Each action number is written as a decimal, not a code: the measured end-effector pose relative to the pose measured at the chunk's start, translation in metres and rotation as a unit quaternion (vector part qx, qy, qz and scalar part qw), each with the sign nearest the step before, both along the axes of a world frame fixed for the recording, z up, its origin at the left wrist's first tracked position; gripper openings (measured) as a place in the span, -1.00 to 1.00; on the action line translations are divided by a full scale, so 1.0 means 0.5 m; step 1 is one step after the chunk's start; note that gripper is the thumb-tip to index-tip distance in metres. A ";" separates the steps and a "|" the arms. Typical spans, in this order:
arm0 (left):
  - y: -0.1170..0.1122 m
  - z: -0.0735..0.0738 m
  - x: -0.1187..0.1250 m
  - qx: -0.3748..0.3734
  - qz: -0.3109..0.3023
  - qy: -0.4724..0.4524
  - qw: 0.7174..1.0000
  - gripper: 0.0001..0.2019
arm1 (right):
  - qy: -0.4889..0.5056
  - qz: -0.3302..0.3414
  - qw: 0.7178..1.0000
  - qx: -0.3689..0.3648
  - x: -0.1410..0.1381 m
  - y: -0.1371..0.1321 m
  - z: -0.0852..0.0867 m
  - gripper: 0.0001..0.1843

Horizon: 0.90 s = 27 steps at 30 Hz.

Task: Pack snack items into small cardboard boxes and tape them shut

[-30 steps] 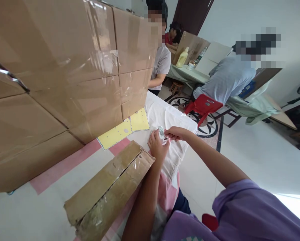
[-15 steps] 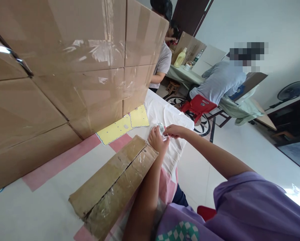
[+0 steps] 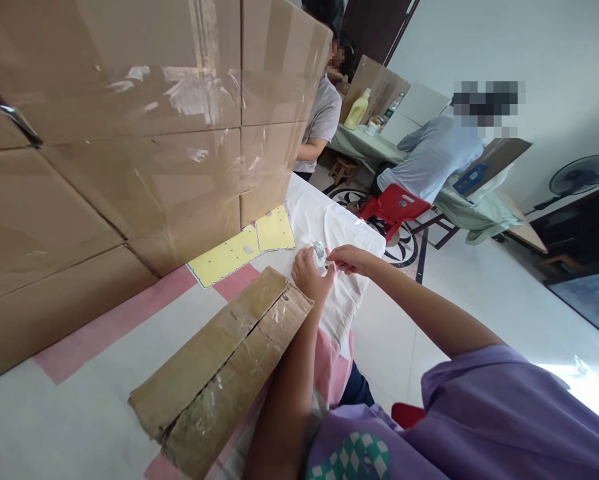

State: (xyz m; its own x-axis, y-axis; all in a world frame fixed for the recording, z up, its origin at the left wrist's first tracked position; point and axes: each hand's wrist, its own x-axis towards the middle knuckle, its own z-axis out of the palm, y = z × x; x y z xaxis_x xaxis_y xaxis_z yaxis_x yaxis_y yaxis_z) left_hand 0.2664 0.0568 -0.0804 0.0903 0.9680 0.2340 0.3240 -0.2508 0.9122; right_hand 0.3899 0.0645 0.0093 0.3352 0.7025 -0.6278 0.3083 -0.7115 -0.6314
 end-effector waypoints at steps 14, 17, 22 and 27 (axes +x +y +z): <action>0.002 -0.006 -0.007 0.035 -0.015 -0.017 0.999 -0.91 | -0.105 0.024 0.974 0.200 0.028 -0.064 -0.061 -0.79; 0.006 -0.005 -0.011 0.030 -0.019 -0.043 0.998 -0.87 | -0.121 -0.008 0.960 0.252 0.025 -0.083 -0.098 -0.76; 0.010 -0.006 -0.014 -0.038 -0.004 -0.086 0.996 -0.86 | -0.062 -0.031 0.930 0.362 0.023 -0.072 -0.149 -0.69; 0.000 0.003 -0.014 -0.112 -0.019 -0.060 0.992 -0.84 | 0.019 -0.023 0.902 0.430 0.029 -0.042 -0.174 -0.67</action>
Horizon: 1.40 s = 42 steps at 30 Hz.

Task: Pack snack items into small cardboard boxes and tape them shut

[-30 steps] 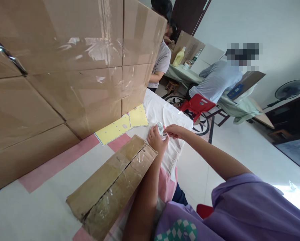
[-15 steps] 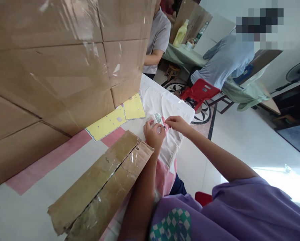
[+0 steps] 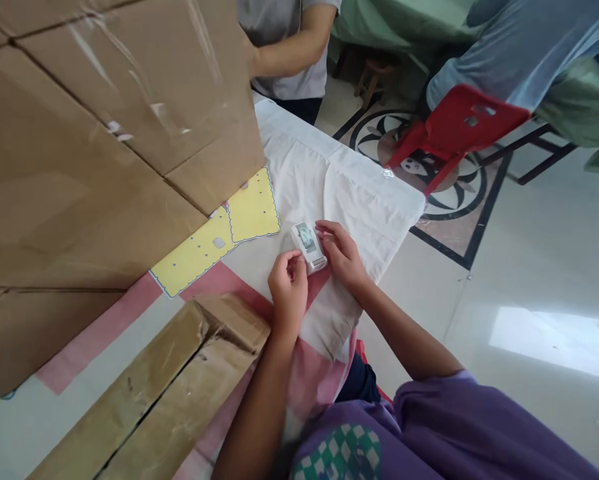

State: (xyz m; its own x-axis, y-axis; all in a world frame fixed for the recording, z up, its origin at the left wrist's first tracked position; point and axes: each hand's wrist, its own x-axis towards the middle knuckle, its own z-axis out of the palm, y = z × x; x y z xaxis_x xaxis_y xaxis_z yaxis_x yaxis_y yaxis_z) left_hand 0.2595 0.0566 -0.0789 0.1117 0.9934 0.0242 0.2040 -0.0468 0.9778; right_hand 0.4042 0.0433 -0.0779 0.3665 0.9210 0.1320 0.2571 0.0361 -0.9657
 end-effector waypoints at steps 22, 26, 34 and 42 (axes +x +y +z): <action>0.021 0.089 0.026 -0.256 0.038 0.072 0.963 -0.73 | 0.172 -0.018 0.985 0.017 0.030 -0.028 -0.001 -0.87; 0.031 0.099 0.035 -0.310 0.020 0.052 0.949 -0.74 | 0.164 -0.022 0.986 0.014 0.032 -0.026 -0.007 -0.87; 0.047 0.086 0.037 -0.295 0.026 0.017 0.955 -0.58 | 0.094 0.005 0.994 0.047 0.034 -0.024 -0.014 -0.84; 0.044 0.093 0.040 -0.258 0.059 -0.013 0.964 -0.61 | 0.073 0.050 0.994 0.058 0.028 -0.018 -0.026 -0.66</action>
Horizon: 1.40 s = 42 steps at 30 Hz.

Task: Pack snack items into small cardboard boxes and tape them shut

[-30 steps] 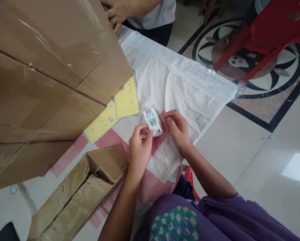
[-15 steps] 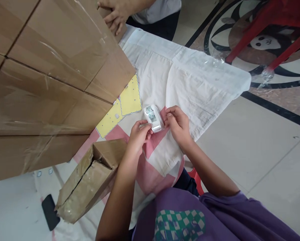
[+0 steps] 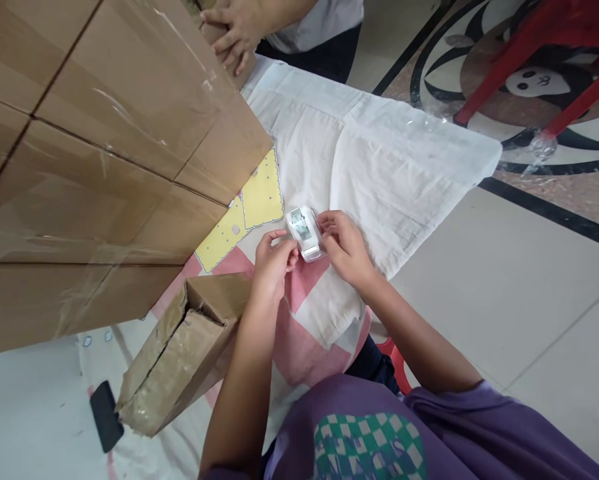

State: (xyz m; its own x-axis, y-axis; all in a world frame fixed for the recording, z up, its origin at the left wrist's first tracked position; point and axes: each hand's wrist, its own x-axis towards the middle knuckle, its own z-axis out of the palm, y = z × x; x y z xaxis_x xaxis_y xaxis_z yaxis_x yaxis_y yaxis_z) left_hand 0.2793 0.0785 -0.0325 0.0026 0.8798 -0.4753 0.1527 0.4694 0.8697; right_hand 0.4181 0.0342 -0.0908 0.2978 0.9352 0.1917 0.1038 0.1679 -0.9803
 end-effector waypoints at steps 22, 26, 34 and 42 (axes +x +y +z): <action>-0.014 0.001 0.005 -0.032 -0.092 0.038 0.995 -0.73 | -0.008 -0.011 1.000 -0.014 0.002 0.002 0.008 -0.78; -0.009 0.002 0.011 0.012 -0.055 -0.003 0.998 -0.80 | -0.001 -0.008 1.000 -0.017 0.001 0.002 0.008 -0.78; -0.022 0.026 0.020 0.053 0.015 -0.070 0.996 -0.79 | -0.085 0.067 0.994 0.002 0.007 0.001 0.007 -0.35; -0.073 -0.015 0.045 0.072 0.122 -0.103 0.985 -0.86 | -0.130 0.178 0.975 0.005 0.005 -0.007 -0.005 0.06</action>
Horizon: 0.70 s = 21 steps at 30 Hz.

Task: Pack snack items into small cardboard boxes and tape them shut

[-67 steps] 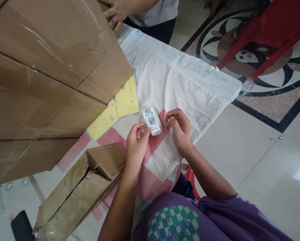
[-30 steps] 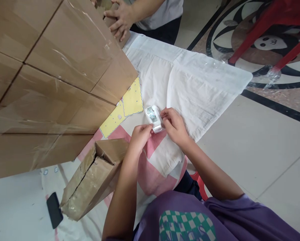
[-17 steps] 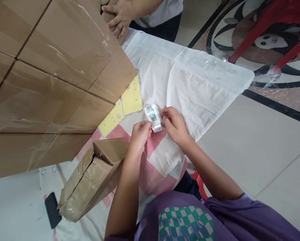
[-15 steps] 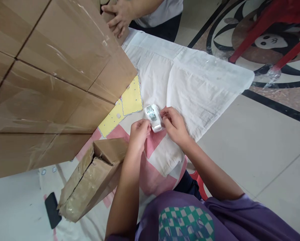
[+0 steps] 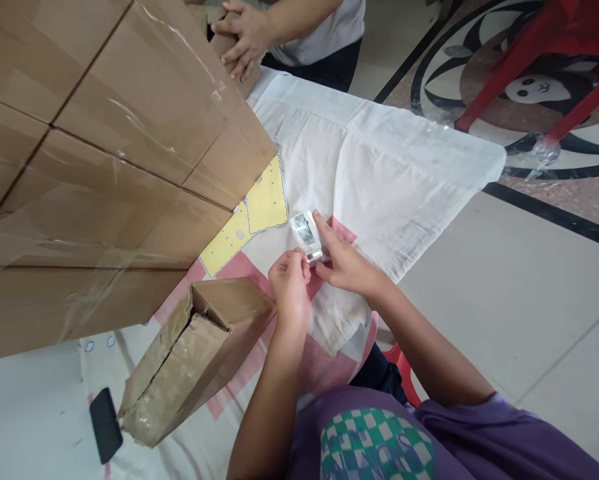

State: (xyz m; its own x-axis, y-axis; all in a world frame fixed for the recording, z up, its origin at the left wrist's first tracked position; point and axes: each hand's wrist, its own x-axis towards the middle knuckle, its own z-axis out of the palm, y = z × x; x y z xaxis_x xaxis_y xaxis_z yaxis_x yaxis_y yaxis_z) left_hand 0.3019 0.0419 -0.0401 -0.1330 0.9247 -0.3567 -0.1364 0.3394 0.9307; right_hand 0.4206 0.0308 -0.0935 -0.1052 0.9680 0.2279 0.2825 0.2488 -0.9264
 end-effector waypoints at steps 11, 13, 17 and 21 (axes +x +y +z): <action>-0.029 -0.033 0.002 0.084 0.045 0.022 0.995 -0.75 | 0.001 0.002 1.000 0.003 -0.006 0.003 -0.009 0.03; -0.035 -0.037 0.003 0.086 0.048 0.008 0.995 -0.75 | 0.000 0.001 1.000 0.002 -0.007 0.002 -0.009 0.02; -0.044 -0.043 0.002 0.087 0.034 -0.004 0.996 -0.73 | 0.007 0.003 1.000 0.005 -0.008 0.003 -0.013 0.00; -0.053 -0.046 -0.005 0.096 0.018 0.000 0.995 -0.71 | 0.000 0.008 1.000 0.009 -0.007 0.003 -0.015 -0.02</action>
